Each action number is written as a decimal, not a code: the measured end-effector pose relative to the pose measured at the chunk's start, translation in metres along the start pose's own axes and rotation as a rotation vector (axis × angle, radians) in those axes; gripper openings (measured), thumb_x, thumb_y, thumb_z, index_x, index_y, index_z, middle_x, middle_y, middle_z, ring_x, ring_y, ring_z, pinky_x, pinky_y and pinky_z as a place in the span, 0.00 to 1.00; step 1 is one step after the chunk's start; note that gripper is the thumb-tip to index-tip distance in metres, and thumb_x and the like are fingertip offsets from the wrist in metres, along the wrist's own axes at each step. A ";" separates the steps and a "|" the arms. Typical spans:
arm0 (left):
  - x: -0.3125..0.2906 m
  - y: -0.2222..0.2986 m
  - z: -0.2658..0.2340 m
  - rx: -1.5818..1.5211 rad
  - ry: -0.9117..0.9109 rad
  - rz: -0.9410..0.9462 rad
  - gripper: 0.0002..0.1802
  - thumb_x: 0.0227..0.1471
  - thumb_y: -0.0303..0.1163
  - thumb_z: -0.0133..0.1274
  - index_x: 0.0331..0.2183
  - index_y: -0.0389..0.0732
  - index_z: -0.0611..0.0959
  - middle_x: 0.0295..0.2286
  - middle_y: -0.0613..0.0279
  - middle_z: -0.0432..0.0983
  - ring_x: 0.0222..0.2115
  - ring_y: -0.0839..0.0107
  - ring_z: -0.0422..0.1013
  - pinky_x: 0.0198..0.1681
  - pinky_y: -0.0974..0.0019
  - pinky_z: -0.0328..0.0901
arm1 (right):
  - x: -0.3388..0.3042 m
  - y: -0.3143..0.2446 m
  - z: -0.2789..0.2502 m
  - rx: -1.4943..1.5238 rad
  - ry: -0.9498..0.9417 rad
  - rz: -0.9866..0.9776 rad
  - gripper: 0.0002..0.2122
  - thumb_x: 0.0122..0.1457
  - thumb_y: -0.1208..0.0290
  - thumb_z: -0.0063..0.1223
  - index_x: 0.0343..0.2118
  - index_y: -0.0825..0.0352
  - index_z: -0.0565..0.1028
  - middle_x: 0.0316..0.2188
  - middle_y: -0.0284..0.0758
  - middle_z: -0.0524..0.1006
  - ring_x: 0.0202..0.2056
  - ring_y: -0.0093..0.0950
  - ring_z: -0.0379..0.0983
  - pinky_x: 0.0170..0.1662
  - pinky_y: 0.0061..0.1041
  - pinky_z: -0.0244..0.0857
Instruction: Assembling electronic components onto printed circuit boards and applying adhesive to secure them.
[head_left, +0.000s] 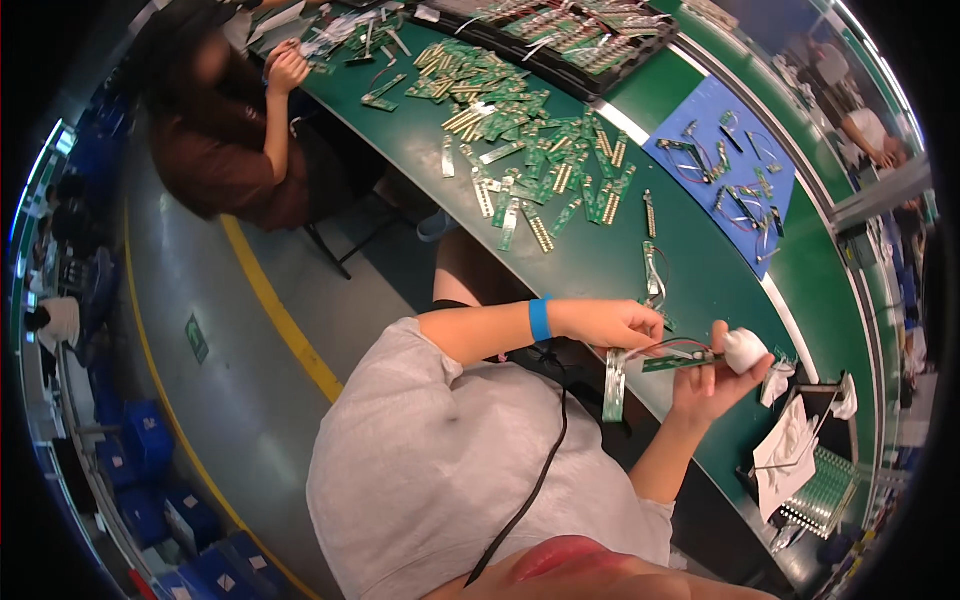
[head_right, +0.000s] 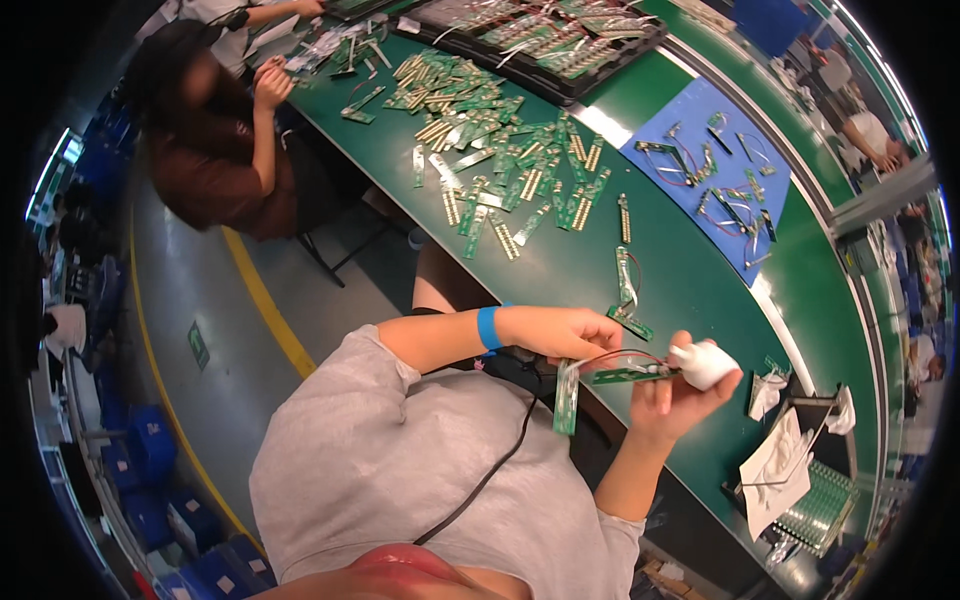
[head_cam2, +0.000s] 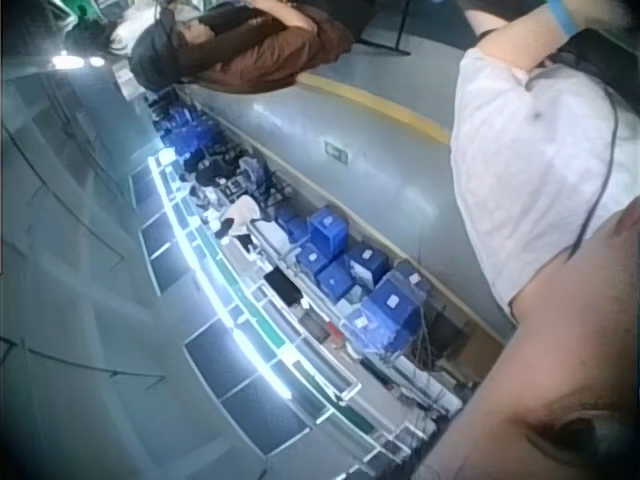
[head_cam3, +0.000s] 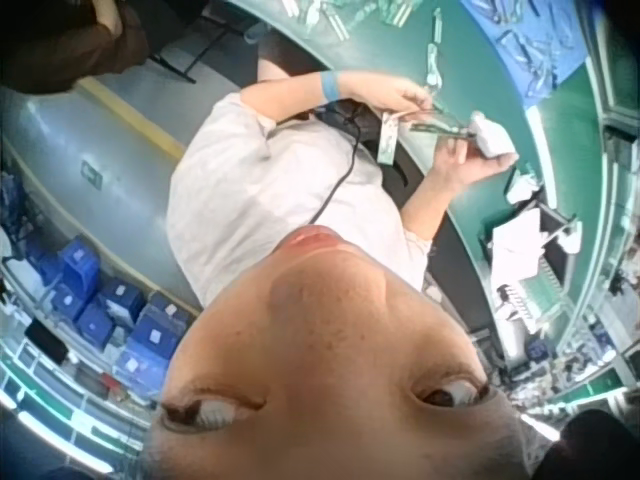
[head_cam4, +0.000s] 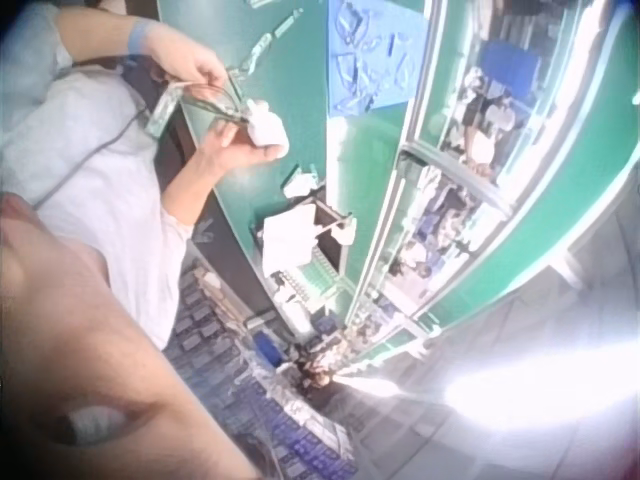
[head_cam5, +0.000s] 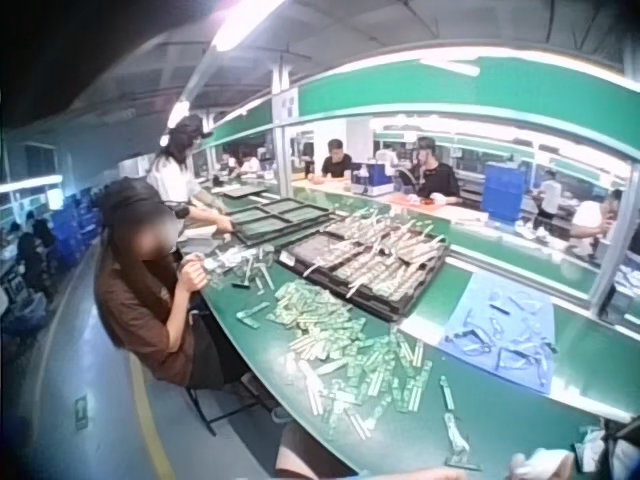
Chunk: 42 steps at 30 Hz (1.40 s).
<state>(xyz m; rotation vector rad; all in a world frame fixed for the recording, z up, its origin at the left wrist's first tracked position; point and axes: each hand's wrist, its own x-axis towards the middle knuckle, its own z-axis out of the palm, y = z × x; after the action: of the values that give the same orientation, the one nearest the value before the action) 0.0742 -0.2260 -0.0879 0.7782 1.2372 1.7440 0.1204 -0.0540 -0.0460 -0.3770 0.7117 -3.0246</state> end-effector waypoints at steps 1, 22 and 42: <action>-0.003 -0.001 -0.002 -0.005 0.016 0.005 0.08 0.49 0.33 0.42 0.29 0.38 0.69 0.15 0.71 0.64 0.11 0.86 0.55 0.10 0.80 0.47 | 0.000 -0.004 -0.005 0.008 -0.038 -0.015 0.24 0.53 0.48 0.35 0.37 0.69 0.63 0.28 0.44 0.66 0.05 0.19 0.55 0.04 0.13 0.44; -0.032 0.049 -0.024 0.204 0.349 0.040 0.08 0.50 0.26 0.37 0.35 0.37 0.66 0.20 0.60 0.70 0.18 0.77 0.69 0.23 0.77 0.61 | -0.021 -0.006 0.001 -0.221 -0.085 -0.081 0.22 0.49 0.46 0.42 0.32 0.64 0.64 0.26 0.41 0.65 0.06 0.22 0.57 0.07 0.13 0.54; -0.013 0.031 0.002 0.991 0.479 0.764 0.11 0.49 0.17 0.39 0.38 0.32 0.62 0.30 0.47 0.70 0.25 0.72 0.70 0.27 0.75 0.65 | -0.022 -0.024 0.050 -0.959 0.131 -0.580 0.13 0.40 0.65 0.51 0.16 0.68 0.61 0.14 0.32 0.62 0.17 0.19 0.56 0.19 0.15 0.50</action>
<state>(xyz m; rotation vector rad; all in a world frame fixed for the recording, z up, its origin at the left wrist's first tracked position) 0.0735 -0.2413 -0.0580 1.6123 2.4369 1.8950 0.1545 -0.0528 0.0029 -0.4318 2.4175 -2.9169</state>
